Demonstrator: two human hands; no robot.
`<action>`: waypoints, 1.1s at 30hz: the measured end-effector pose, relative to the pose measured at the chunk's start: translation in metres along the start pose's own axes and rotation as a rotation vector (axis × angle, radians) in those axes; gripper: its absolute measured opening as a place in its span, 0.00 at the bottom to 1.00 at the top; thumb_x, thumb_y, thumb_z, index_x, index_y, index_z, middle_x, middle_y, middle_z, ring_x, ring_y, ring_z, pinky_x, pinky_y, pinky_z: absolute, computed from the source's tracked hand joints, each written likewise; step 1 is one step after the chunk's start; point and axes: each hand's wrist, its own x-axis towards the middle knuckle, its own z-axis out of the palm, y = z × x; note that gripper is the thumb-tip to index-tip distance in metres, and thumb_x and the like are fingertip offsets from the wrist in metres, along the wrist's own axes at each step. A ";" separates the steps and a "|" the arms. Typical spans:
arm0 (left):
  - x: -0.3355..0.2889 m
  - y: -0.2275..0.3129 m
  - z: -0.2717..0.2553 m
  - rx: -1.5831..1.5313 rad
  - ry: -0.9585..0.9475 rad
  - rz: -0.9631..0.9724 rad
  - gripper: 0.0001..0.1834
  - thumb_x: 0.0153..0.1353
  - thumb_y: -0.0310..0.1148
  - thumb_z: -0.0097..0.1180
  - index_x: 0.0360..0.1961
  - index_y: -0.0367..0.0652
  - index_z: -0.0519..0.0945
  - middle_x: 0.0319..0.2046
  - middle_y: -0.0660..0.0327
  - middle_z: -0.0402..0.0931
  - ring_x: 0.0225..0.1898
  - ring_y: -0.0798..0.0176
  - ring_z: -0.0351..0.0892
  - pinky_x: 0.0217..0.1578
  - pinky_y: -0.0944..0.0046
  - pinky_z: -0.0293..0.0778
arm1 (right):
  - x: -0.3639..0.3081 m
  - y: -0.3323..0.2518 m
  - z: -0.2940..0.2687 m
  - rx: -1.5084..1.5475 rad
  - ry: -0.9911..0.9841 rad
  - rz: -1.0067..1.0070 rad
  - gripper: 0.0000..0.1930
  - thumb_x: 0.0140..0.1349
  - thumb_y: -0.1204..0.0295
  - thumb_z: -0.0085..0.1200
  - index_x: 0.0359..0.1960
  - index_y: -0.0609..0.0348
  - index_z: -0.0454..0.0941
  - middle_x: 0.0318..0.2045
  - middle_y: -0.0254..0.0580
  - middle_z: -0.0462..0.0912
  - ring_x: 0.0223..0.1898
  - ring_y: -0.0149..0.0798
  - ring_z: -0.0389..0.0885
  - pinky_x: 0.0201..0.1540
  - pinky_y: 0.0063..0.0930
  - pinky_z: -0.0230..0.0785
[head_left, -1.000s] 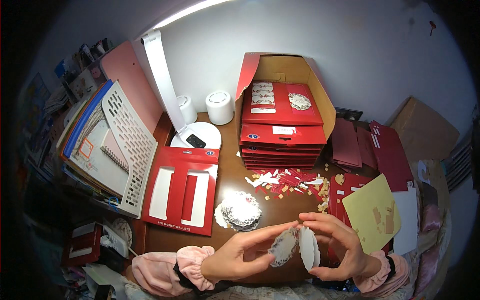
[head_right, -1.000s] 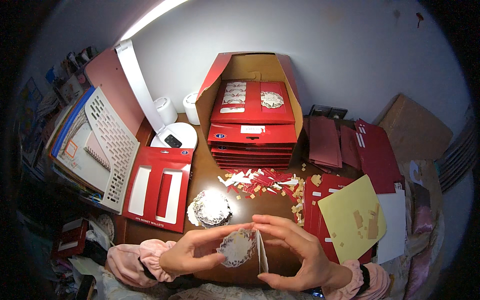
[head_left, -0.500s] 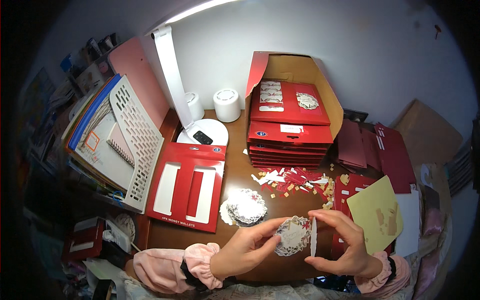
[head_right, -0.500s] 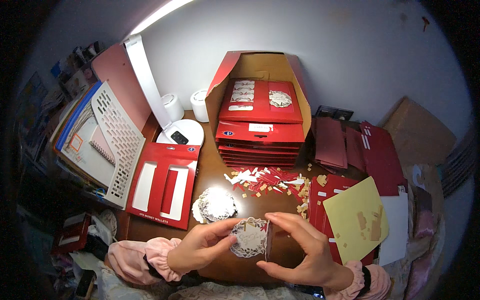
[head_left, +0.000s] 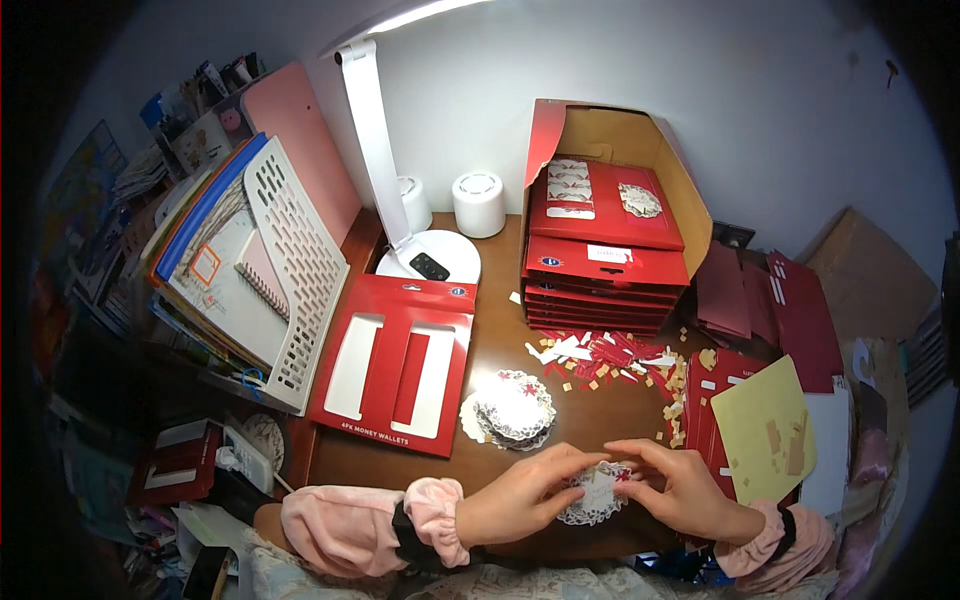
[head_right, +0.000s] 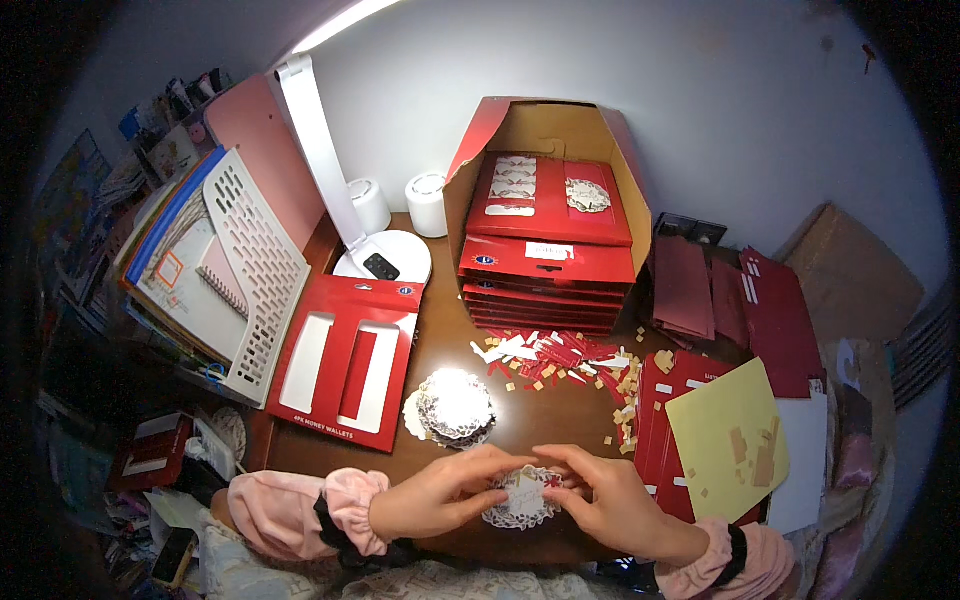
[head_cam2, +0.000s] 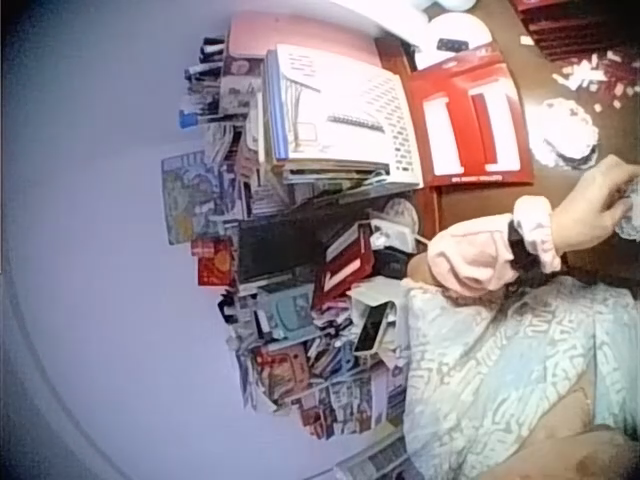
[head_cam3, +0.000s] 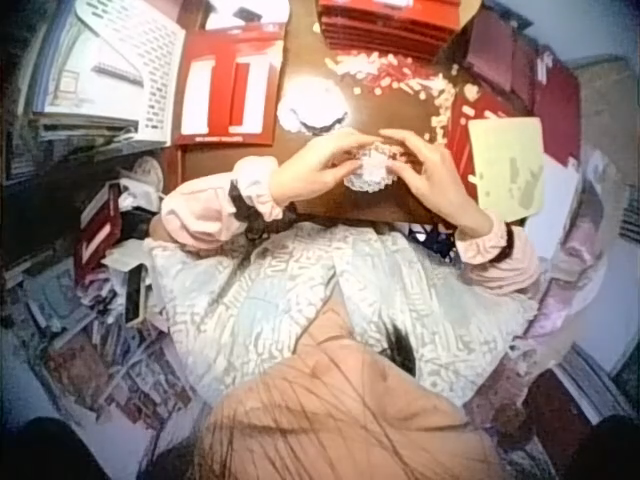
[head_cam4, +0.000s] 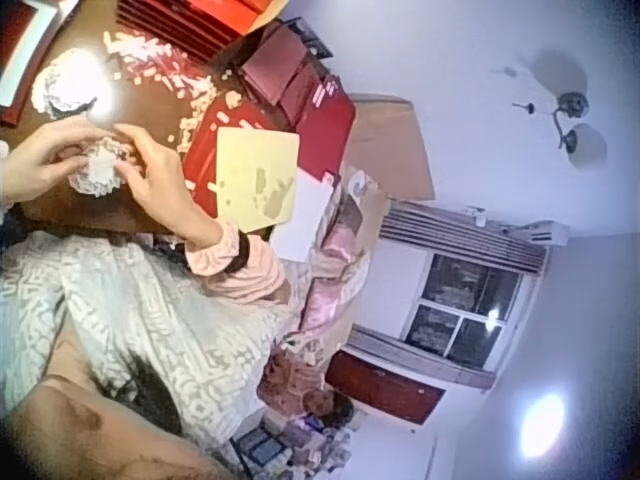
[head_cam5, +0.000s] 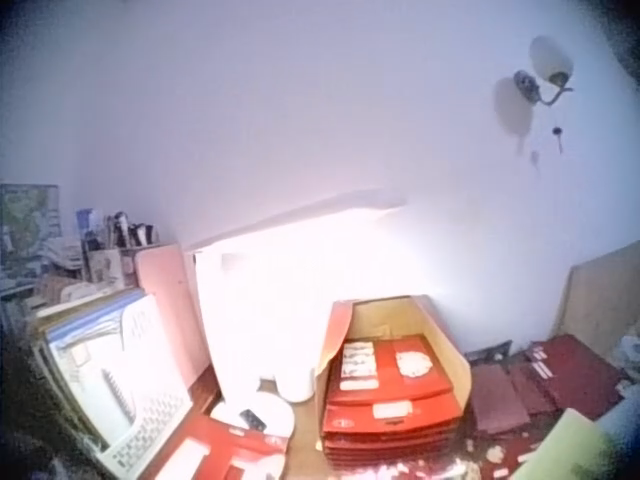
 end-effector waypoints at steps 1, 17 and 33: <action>0.000 0.002 -0.007 0.110 -0.034 -0.029 0.26 0.63 0.25 0.57 0.62 0.37 0.68 0.45 0.49 0.72 0.43 0.54 0.78 0.43 0.62 0.75 | 0.001 0.004 0.001 0.091 -0.075 0.106 0.22 0.60 0.76 0.60 0.57 0.64 0.72 0.38 0.49 0.82 0.39 0.39 0.85 0.43 0.27 0.76; 0.004 -0.014 -0.075 0.908 0.212 -0.175 0.26 0.52 0.29 0.67 0.50 0.33 0.70 0.41 0.49 0.74 0.44 0.43 0.76 0.44 0.55 0.74 | 0.010 0.027 0.003 -0.558 -0.028 0.009 0.21 0.58 0.67 0.62 0.50 0.64 0.76 0.43 0.50 0.79 0.41 0.54 0.81 0.44 0.42 0.74; 0.003 0.030 -0.039 -0.380 -0.027 -0.293 0.12 0.65 0.28 0.59 0.47 0.33 0.79 0.37 0.62 0.81 0.39 0.73 0.78 0.44 0.70 0.75 | 0.016 -0.011 -0.004 0.416 0.044 0.065 0.16 0.62 0.77 0.60 0.51 0.66 0.78 0.44 0.42 0.82 0.44 0.31 0.82 0.47 0.23 0.76</action>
